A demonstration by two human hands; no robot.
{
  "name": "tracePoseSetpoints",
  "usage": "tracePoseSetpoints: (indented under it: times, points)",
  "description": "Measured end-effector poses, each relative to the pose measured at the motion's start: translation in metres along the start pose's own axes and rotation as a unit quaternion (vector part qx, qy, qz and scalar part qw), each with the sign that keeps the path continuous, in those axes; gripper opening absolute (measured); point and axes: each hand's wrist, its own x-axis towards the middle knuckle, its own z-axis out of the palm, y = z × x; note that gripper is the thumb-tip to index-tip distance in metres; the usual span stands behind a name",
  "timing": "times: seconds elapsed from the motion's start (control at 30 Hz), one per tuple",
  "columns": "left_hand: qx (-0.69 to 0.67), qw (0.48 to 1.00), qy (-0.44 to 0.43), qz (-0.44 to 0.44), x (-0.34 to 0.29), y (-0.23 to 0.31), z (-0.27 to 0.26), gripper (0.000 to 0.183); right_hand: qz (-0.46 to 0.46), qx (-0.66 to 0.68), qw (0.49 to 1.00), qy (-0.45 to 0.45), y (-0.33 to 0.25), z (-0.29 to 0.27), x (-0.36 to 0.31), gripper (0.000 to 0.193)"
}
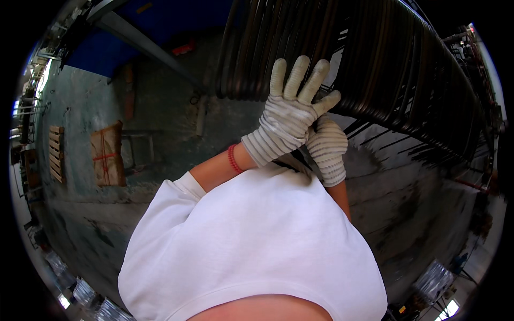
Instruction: The person uses gloved hands to manipulate and align multiple dark metal chair frames stacked on a rack. They repeatedly adjust the position of the frames, ensuring they are properly aligned and secured within the stack.
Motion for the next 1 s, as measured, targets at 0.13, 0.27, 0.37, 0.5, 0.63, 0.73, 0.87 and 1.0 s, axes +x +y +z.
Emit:
tracePoseSetpoints:
  times: [0.13,0.27,0.37,0.5,0.63,0.73,0.87,1.0]
  points:
    - [0.010,1.000,-0.002,0.000,0.001,-0.001,0.002,0.041,0.097,0.337,0.934,-0.072,0.020,-0.022,0.017,0.035]
    - [0.057,0.998,-0.013,0.002,-0.002,-0.002,0.006,0.042,0.190,0.557,0.806,-0.060,0.035,-0.039,0.028,0.050]
    - [0.065,0.998,-0.007,0.008,-0.002,-0.003,0.009,0.043,0.200,0.541,0.814,-0.072,0.038,-0.043,0.027,0.056]
    - [0.069,0.994,-0.083,-0.005,0.006,0.002,-0.004,0.046,0.219,0.526,0.821,-0.020,0.041,-0.042,0.017,0.039]
    - [0.072,0.995,-0.059,0.022,0.002,-0.004,0.005,0.045,0.289,0.606,0.739,0.052,0.061,-0.061,0.019,0.023]
    - [0.055,0.995,-0.075,0.023,0.003,-0.004,0.001,0.045,0.343,0.620,0.700,0.087,0.068,-0.066,0.022,0.018]
    - [0.049,0.997,-0.062,0.023,-0.003,-0.007,0.009,0.046,0.339,0.585,0.730,0.099,0.065,-0.060,0.025,0.032]
    - [0.012,0.998,-0.062,0.019,0.001,-0.008,-0.003,0.059,0.324,0.543,0.767,0.111,0.057,-0.054,0.024,0.043]
